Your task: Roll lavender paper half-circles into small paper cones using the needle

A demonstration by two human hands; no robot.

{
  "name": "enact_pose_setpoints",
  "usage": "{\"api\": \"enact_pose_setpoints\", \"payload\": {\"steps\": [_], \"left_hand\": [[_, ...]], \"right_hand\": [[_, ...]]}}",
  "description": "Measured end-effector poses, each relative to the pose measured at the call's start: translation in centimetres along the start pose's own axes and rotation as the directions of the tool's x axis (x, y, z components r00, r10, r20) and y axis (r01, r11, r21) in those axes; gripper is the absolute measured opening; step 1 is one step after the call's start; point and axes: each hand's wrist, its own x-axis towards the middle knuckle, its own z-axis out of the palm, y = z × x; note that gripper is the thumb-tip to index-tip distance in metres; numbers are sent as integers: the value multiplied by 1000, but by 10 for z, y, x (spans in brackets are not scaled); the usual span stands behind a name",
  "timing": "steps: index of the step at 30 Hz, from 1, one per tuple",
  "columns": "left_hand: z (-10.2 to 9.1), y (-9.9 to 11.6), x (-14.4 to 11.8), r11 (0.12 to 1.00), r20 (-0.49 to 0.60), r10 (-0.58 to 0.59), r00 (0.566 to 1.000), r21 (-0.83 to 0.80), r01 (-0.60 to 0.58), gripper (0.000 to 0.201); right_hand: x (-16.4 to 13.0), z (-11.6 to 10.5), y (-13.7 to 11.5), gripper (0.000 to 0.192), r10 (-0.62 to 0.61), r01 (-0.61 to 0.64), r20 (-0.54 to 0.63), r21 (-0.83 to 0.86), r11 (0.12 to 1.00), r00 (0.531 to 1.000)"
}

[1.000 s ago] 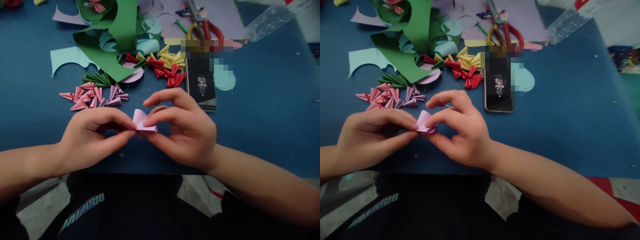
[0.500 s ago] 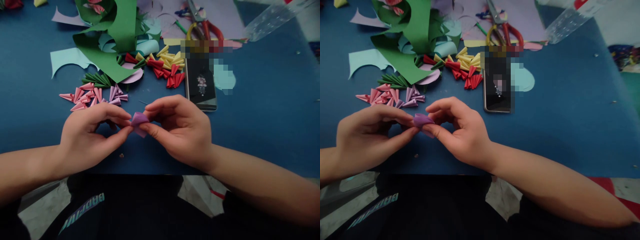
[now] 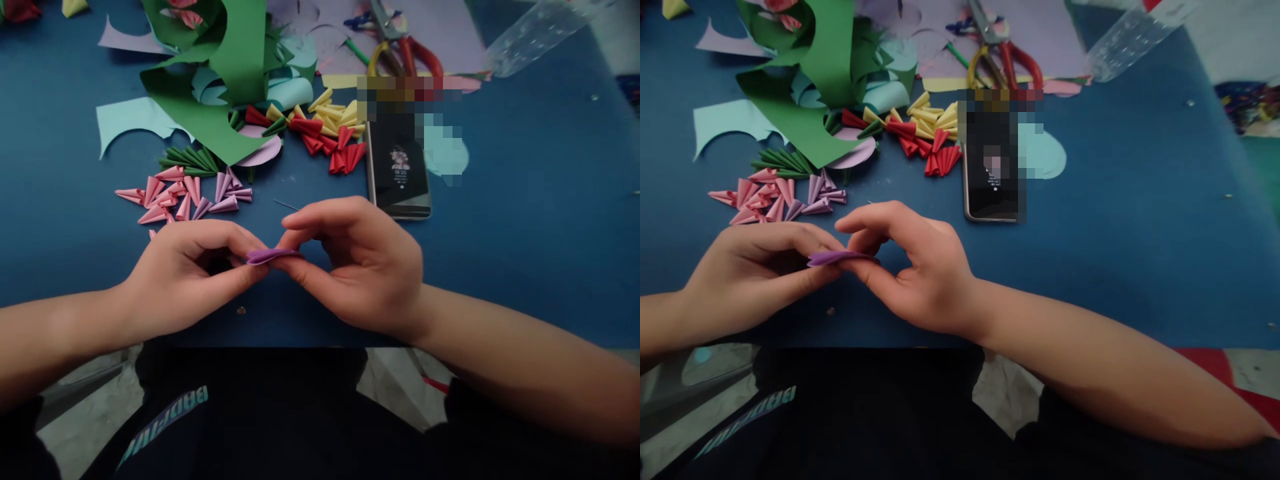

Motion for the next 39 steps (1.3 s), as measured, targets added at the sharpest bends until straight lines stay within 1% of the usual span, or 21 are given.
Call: {"api": "enact_pose_setpoints", "payload": {"steps": [2, 4, 7, 10, 12, 15, 17, 20, 22, 23, 25, 27, 30, 32, 35, 37, 39], "left_hand": [[-2, 2, 0, 991, -11, 97, 995, 89, -95, 3], [-5, 4, 0, 976, -15, 164, 986, 147, -160, 6], [-8, 7, 0, 977, -14, 178, 984, 122, -175, 11], [-9, 7, 1, 983, -41, 177, 983, 49, -175, 12], [-8, 7, 1, 989, -68, 150, 986, 10, -149, 15], [-7, 5, 0, 999, -87, 36, 996, -25, -38, 17], [-7, 4, -1, 999, -84, -22, 996, -30, 19, 13], [-6, 4, -1, 998, -38, -50, 998, -36, 48, 13], [-6, 5, -1, 998, -8, -49, 999, -35, 49, 7], [-6, 5, -1, 998, -5, -47, 999, -29, 47, 10], [-5, 6, -1, 998, -15, -51, 999, -25, 50, 18], [-5, 7, -1, 997, -30, -66, 997, -37, 65, 21], [-3, 7, 0, 997, -42, -78, 996, -4, 78, 25], [-2, 6, 0, 995, -38, -40, 998, 92, 43, 26], [-3, 5, 0, 969, 2, 86, 996, 232, -84, 17], [-5, 5, -1, 956, 19, 144, 989, 257, -144, 14], [-6, 5, -1, 965, 5, 144, 990, 222, -141, 19]], "right_hand": [[2, -3, -2, 30, -45, 46, 38, -21, 999, 998], [4, -7, -5, 32, -67, 73, 90, -72, 995, 994], [5, -9, -7, 33, -79, 93, 123, -112, 989, 989], [4, -8, -5, 31, -80, 90, 99, -96, 991, 992], [2, -7, -3, 30, -43, 48, 63, -86, 995, 997], [0, -4, -2, 31, 26, -26, 8, -54, 998, 1000], [-1, -3, -2, 32, 50, -50, -9, -19, 999, 999], [-2, -3, -3, 34, 79, -80, 11, 12, 997, 997], [-2, -4, -4, 35, 110, -110, 38, 11, 994, 993], [-2, -5, -4, 36, 125, -126, 56, 12, 992, 991], [-1, -6, -3, 39, 155, -158, 92, 29, 987, 984], [0, -7, -1, 42, 182, -189, 124, 54, 980, 976], [2, -7, 0, 45, 189, -199, 127, 74, 977, 974], [3, -7, -1, 47, 185, -196, 123, 77, 978, 975], [4, -7, -2, 49, 186, -202, 166, 85, 976, 968], [4, -6, -1, 50, 180, -199, 185, 89, 976, 966], [4, -5, 1, 47, 176, -190, 147, 89, 978, 973]]}}
